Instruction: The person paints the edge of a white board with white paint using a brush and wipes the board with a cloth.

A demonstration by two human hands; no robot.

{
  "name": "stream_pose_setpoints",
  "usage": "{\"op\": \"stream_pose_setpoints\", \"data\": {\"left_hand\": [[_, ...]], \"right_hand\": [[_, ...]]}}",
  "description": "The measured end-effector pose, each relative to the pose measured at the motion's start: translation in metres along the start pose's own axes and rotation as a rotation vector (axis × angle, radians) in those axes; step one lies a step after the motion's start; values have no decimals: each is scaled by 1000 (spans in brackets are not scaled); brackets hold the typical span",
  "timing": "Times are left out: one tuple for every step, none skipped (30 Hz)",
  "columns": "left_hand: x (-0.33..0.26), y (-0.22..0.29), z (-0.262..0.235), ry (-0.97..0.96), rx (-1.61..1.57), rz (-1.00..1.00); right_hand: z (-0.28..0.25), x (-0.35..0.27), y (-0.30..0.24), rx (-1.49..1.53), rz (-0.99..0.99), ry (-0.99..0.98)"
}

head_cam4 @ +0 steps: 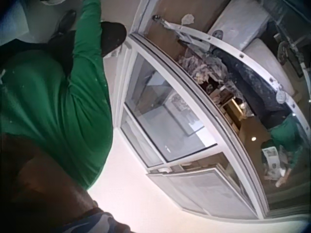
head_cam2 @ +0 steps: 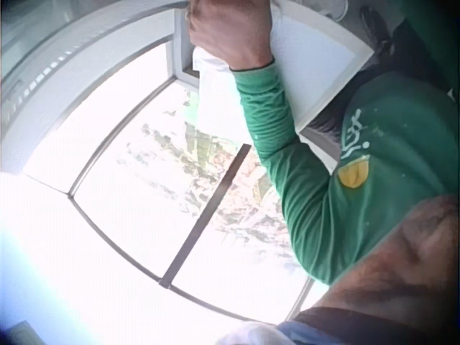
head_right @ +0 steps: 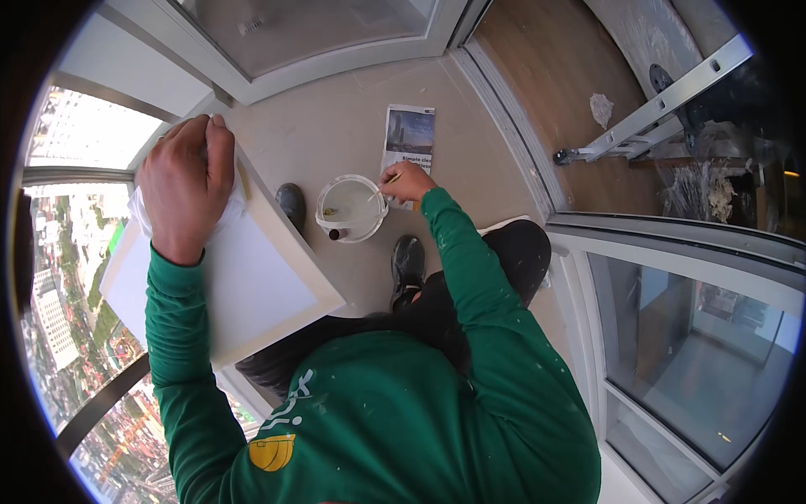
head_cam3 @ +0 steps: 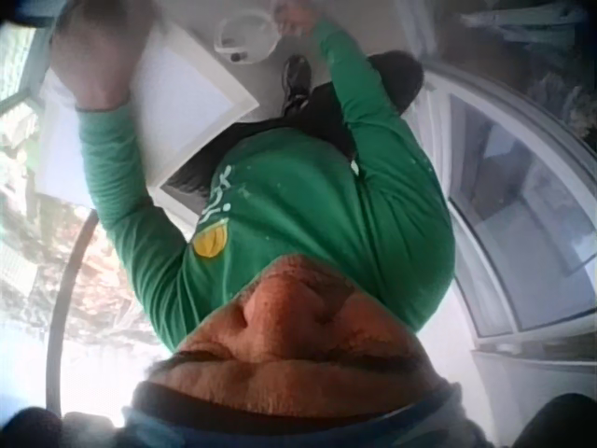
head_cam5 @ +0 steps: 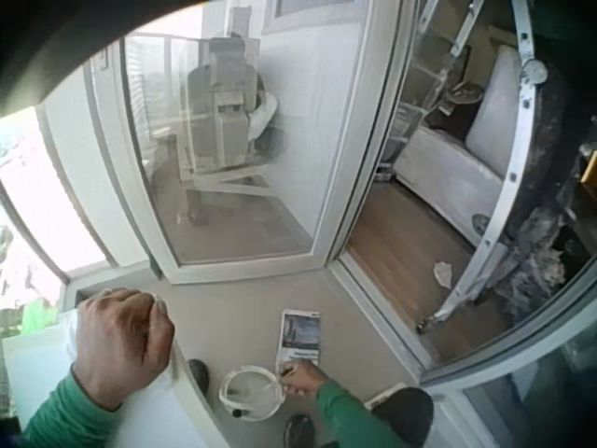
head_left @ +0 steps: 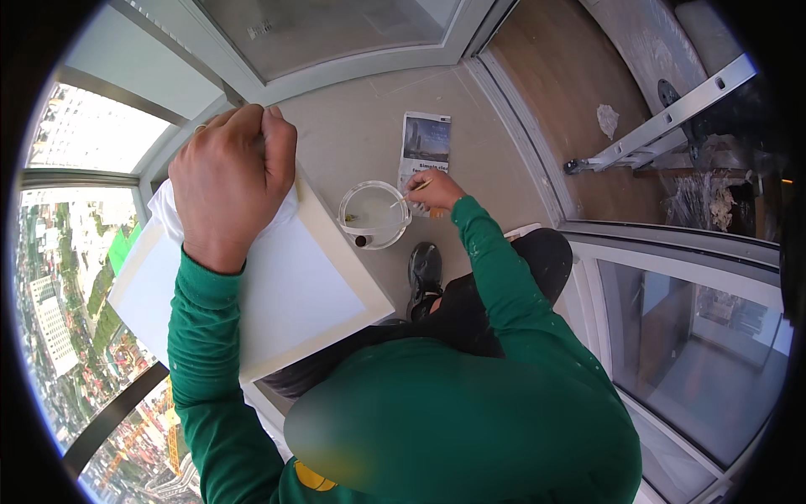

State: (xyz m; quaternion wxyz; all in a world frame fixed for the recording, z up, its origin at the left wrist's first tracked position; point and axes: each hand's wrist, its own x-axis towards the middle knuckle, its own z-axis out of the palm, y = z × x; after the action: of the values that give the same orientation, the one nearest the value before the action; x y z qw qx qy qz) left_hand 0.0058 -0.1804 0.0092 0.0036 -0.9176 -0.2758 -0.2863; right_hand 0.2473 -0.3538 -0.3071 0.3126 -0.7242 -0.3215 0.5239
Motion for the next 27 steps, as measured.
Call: {"op": "stream_pose_setpoints", "data": {"left_hand": [[1, 2, 0, -6, 12, -6], [2, 2, 1, -13, 16, 0], [4, 3, 3, -12, 16, 8], [5, 3, 4, -11, 17, 15], [6, 4, 5, -10, 18, 20], [6, 3, 6, -16, 17, 9], [6, 3, 7, -23, 17, -2], [6, 2, 7, -28, 16, -16], [7, 3, 7, -24, 20, -8], [7, 3, 7, -21, 24, 0], [7, 2, 7, -18, 32, 4], [6, 1, 8, -15, 19, 5], [5, 1, 8, -12, 7, 7], [4, -1, 8, -9, -2, 2], [3, -2, 8, -1, 2, 4], [2, -4, 9, 6, 6, 6], [2, -3, 10, 15, 4, 12], [3, -3, 9, 15, 9, 16], [2, -4, 9, 14, 8, 18], [3, -4, 9, 17, 4, 21], [3, -4, 8, 21, 0, 24], [2, -5, 8, 19, -5, 26], [0, -6, 8, 17, -9, 22], [-2, -8, 8, 14, -13, 18], [-2, -8, 7, 13, -8, 17], [-2, -7, 6, 10, -5, 17], [-2, -7, 6, 7, -1, 16]], "right_hand": [[-1, -4, 1, 9, -6, -3], [-2, -6, 2, -4, -29, 1], [-2, -8, 3, -8, -33, -1], [-3, -10, 4, -13, -37, -3], [-3, -12, 4, -20, -41, -7], [-4, -13, 3, -23, -42, -14], [-6, -14, 3, -26, -43, -23], [-8, -15, 1, -31, -45, -31], [-11, -15, 0, -41, -36, -17], [-12, -16, -2, -51, -28, -4], [-13, -16, -5, -62, -22, 5], [-14, -18, -7, -81, -27, 23], [-16, -20, -10, -99, -33, 41], [-17, -22, -14, -119, -40, 53], [-18, -24, -18, -100, -41, 58], [-17, -26, -21, -80, -41, 62], [-18, -29, -22, -60, -38, 74], [-16, -28, -21, -41, -32, 71], [-13, -27, -19, -22, -25, 69], [-13, -26, -16, -6, -20, 71], [-13, -25, -9, -68, -41, 89], [-13, -24, -3, -131, -61, 108], [-13, -25, -5, -196, -83, 123], [-14, -28, -7, -198, -92, 158], [-16, -32, -8, -201, -101, 194], [-17, -36, -11, -202, -109, 230], [-18, -37, -14, -161, -89, 216]]}}
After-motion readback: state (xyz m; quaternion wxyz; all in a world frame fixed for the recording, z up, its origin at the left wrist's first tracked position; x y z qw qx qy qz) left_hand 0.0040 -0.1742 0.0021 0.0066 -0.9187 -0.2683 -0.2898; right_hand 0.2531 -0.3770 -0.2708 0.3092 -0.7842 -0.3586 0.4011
